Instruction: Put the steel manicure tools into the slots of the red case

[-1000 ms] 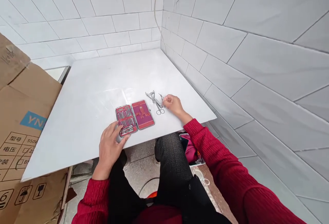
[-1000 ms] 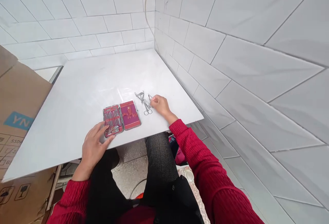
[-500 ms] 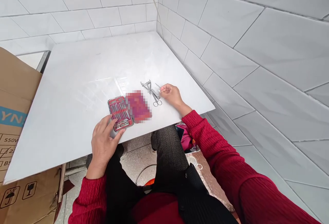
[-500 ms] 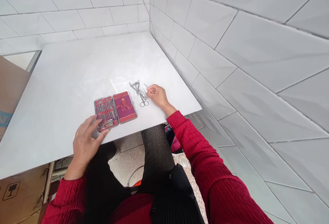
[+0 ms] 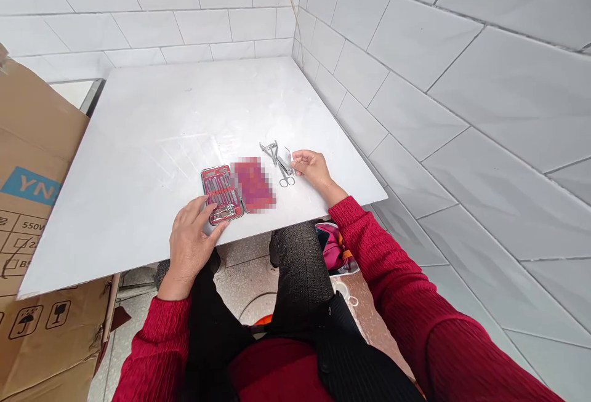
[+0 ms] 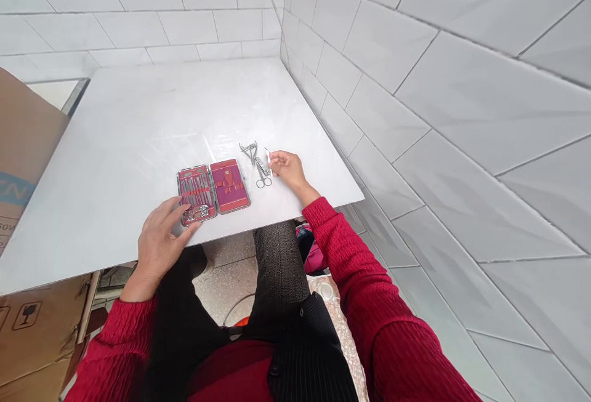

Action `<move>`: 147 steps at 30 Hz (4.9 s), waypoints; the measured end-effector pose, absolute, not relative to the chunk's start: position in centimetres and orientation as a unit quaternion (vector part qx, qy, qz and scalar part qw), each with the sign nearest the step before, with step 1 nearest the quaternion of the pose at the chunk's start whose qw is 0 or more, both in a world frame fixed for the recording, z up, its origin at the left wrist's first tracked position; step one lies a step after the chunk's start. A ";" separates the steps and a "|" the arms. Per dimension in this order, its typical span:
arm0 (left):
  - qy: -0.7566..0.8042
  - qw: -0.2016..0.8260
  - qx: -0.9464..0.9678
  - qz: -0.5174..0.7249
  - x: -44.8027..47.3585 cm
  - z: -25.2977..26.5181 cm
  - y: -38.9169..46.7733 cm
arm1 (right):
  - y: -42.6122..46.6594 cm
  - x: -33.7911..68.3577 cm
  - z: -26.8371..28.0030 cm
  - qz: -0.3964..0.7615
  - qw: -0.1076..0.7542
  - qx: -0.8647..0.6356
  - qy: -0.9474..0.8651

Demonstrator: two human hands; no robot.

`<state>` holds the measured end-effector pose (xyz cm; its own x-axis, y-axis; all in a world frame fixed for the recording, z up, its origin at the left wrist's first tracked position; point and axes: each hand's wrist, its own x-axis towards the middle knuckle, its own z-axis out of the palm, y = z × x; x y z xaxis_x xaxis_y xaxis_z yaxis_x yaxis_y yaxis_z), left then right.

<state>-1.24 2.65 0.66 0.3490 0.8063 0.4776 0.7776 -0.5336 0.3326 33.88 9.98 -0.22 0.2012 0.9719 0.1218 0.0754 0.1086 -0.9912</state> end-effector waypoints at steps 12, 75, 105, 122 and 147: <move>0.461 0.059 0.800 0.380 2.3 3.5 -0.4 | 7.7 31.1 2.5 0.446 0.587 -0.477 -0.478; 0.466 0.000 0.823 0.324 2.9 0.5 2.1 | 13.8 27.6 0.4 0.402 0.487 -0.490 -0.601; 0.453 -0.033 0.829 0.327 2.8 0.2 1.9 | 13.6 26.5 0.8 0.407 0.509 -0.533 -0.539; 0.474 -0.009 0.825 0.309 3.0 0.6 1.4 | 13.5 26.4 0.8 0.427 0.497 -0.535 -0.534; 0.461 -0.019 0.822 0.333 3.0 0.1 2.0 | 13.3 25.9 1.0 0.350 0.433 -0.577 -0.598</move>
<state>2.98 2.01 0.08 0.3534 0.7454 0.5653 0.7711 -0.5743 0.2751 25.86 13.32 1.02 0.0403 0.9926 0.1147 0.3861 0.0904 -0.9180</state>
